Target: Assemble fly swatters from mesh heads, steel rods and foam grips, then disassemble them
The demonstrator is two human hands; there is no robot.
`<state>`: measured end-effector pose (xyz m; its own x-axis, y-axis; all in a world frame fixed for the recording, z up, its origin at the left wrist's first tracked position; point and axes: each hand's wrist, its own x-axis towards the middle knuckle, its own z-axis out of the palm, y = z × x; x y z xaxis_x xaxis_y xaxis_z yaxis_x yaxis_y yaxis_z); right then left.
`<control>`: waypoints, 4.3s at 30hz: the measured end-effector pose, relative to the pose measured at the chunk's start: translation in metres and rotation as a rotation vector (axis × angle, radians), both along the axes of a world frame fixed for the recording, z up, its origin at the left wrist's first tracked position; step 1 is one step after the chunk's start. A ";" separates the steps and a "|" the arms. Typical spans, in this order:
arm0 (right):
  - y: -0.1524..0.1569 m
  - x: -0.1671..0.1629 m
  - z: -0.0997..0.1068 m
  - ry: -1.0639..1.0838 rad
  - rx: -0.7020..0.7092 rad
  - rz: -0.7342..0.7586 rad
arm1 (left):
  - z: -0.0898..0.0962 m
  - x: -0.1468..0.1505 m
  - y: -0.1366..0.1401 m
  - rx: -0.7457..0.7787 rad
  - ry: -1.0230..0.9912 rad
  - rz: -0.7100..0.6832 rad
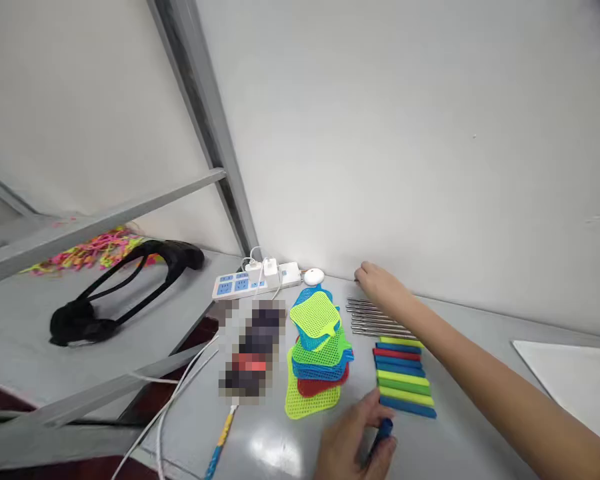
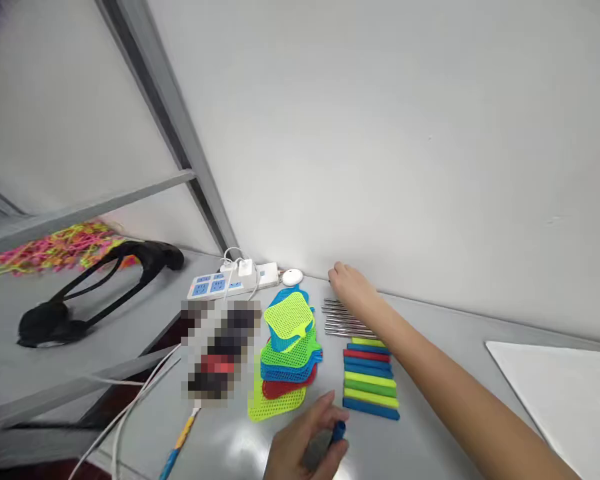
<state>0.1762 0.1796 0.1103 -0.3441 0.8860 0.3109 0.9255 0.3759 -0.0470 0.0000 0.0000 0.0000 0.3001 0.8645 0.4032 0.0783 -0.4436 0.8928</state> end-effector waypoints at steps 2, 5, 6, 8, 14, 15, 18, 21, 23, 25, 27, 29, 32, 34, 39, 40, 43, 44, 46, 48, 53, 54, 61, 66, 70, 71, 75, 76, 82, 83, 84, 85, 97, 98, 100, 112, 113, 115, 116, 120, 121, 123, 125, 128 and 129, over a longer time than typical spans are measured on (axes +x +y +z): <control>-0.020 0.006 0.018 -0.028 0.029 -0.042 | 0.005 -0.002 -0.003 0.051 -0.007 -0.019; -0.063 0.009 0.044 0.075 0.085 -0.106 | 0.010 -0.005 -0.006 0.071 -0.026 -0.041; -0.081 0.008 0.051 0.129 0.108 -0.134 | 0.011 -0.006 -0.006 0.058 -0.034 -0.041; -0.119 0.004 0.059 0.429 0.161 -0.143 | 0.013 -0.007 -0.006 -0.014 -0.047 -0.034; -0.196 -0.015 0.042 1.014 0.272 -0.044 | 0.017 -0.006 -0.008 -0.256 -0.269 -0.007; -0.201 -0.018 0.038 1.080 0.287 -0.018 | 0.017 -0.005 -0.009 -0.274 -0.296 -0.018; -0.205 -0.027 0.031 1.192 0.326 0.037 | 0.017 -0.003 -0.010 -0.294 -0.311 -0.059; -0.204 -0.032 0.030 1.204 0.335 0.047 | 0.013 -0.003 -0.010 -0.290 -0.303 -0.070; -0.203 -0.034 0.030 1.184 0.325 0.050 | 0.012 -0.005 -0.009 -0.302 -0.292 -0.075; -0.203 -0.036 0.030 1.167 0.311 0.058 | 0.014 -0.007 -0.008 -0.316 -0.249 -0.090; -0.203 -0.039 0.030 1.158 0.304 0.061 | 0.019 -0.009 -0.007 -0.303 -0.161 -0.109; -0.202 -0.041 0.030 1.157 0.312 0.066 | 0.026 -0.011 -0.006 -0.267 -0.060 -0.113; -0.202 -0.046 0.030 1.182 0.319 0.098 | 0.032 -0.012 -0.005 -0.226 0.016 -0.113; -0.201 -0.049 0.031 1.210 0.317 0.111 | 0.033 -0.011 -0.005 -0.233 0.029 -0.127; -0.200 -0.057 0.033 1.293 0.355 0.099 | 0.028 -0.010 -0.005 -0.297 0.092 -0.129; -0.199 -0.059 0.033 1.315 0.368 0.100 | 0.027 -0.010 -0.006 -0.302 0.098 -0.120; -0.198 -0.064 0.031 1.375 0.404 0.100 | 0.028 -0.012 -0.006 -0.294 0.099 -0.114; -0.197 -0.066 0.031 1.395 0.407 0.102 | 0.029 -0.012 -0.006 -0.283 0.095 -0.118; -0.195 -0.067 0.032 1.448 0.374 0.093 | 0.031 -0.014 -0.007 -0.254 0.081 -0.129; -0.193 -0.067 0.033 1.525 0.289 0.073 | 0.033 -0.015 -0.008 -0.235 0.059 -0.128; -0.192 -0.073 0.033 1.860 -0.042 0.039 | 0.045 -0.019 -0.015 -0.263 0.011 -0.183; -0.192 -0.076 0.032 1.937 -0.100 0.023 | 0.047 -0.019 -0.016 -0.288 -0.008 -0.222; -0.194 -0.086 0.023 2.173 -0.163 -0.039 | 0.047 -0.020 -0.002 -0.746 -0.520 -0.353; -0.195 -0.084 0.014 2.278 -0.039 -0.023 | 0.047 -0.025 0.014 -1.092 -0.928 -0.417; -0.196 -0.087 0.006 2.326 -0.022 -0.028 | 0.050 -0.030 0.015 -1.120 -1.049 -0.418; -0.196 -0.088 0.004 2.335 -0.024 -0.038 | 0.051 -0.030 0.015 -1.112 -1.054 -0.399; -0.196 -0.097 0.000 2.349 -0.049 -0.107 | 0.058 -0.030 0.012 -1.052 -1.016 -0.310; -0.195 -0.099 0.000 2.343 -0.061 -0.122 | 0.061 -0.030 0.011 -1.042 -1.006 -0.289; -0.192 -0.111 0.005 2.303 -0.183 -0.073 | 0.071 -0.031 0.007 -1.024 -0.997 -0.222; -0.191 -0.113 0.005 2.300 -0.205 -0.064 | 0.072 -0.032 0.007 -1.020 -0.998 -0.219; -0.190 -0.115 0.004 2.298 -0.224 -0.060 | 0.073 -0.033 0.007 -1.015 -0.996 -0.214; -0.189 -0.117 0.004 2.296 -0.233 -0.057 | 0.074 -0.035 0.007 -1.007 -0.988 -0.205; -0.088 -0.086 -0.003 1.221 -0.475 -0.129 | 0.052 -0.049 0.027 -0.566 -0.098 0.055; -0.068 -0.079 -0.008 1.116 -0.489 -0.180 | 0.053 -0.051 0.030 -0.446 -0.016 0.122; -0.029 -0.067 -0.020 0.953 -0.554 -0.239 | 0.057 -0.053 0.040 -0.247 0.131 0.173; 0.055 -0.048 -0.055 0.443 -0.863 -0.248 | 0.037 -0.040 0.077 -0.115 0.410 0.161; 0.051 -0.046 -0.053 0.444 -0.857 -0.236 | 0.035 -0.042 0.074 -0.099 0.419 0.157; 0.041 -0.041 -0.049 0.463 -0.824 -0.216 | 0.034 -0.045 0.066 -0.059 0.454 0.150; 0.035 -0.038 -0.047 0.479 -0.799 -0.211 | 0.034 -0.046 0.061 -0.036 0.485 0.142; 0.003 -0.021 -0.037 0.573 -0.649 -0.221 | 0.035 -0.048 0.045 0.037 0.668 0.150; -0.006 -0.016 -0.034 0.601 -0.601 -0.232 | 0.035 -0.048 0.042 0.051 0.710 0.158; -0.025 -0.005 -0.029 0.657 -0.482 -0.278 | 0.033 -0.047 0.039 0.080 0.765 0.174; -0.047 0.007 -0.023 0.717 -0.331 -0.358 | 0.031 -0.046 0.038 0.118 0.778 0.191; -0.086 0.022 -0.018 0.801 -0.097 -0.477 | 0.031 -0.047 0.037 0.192 0.738 0.239; -0.100 0.025 -0.019 0.850 -0.036 -0.493 | 0.033 -0.048 0.036 0.213 0.703 0.245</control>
<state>0.2009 0.0792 0.0917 0.3924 0.8840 0.2541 0.6307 -0.0576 -0.7739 -0.0480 0.0355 0.0326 0.3570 0.8646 0.3536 0.7134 -0.4967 0.4943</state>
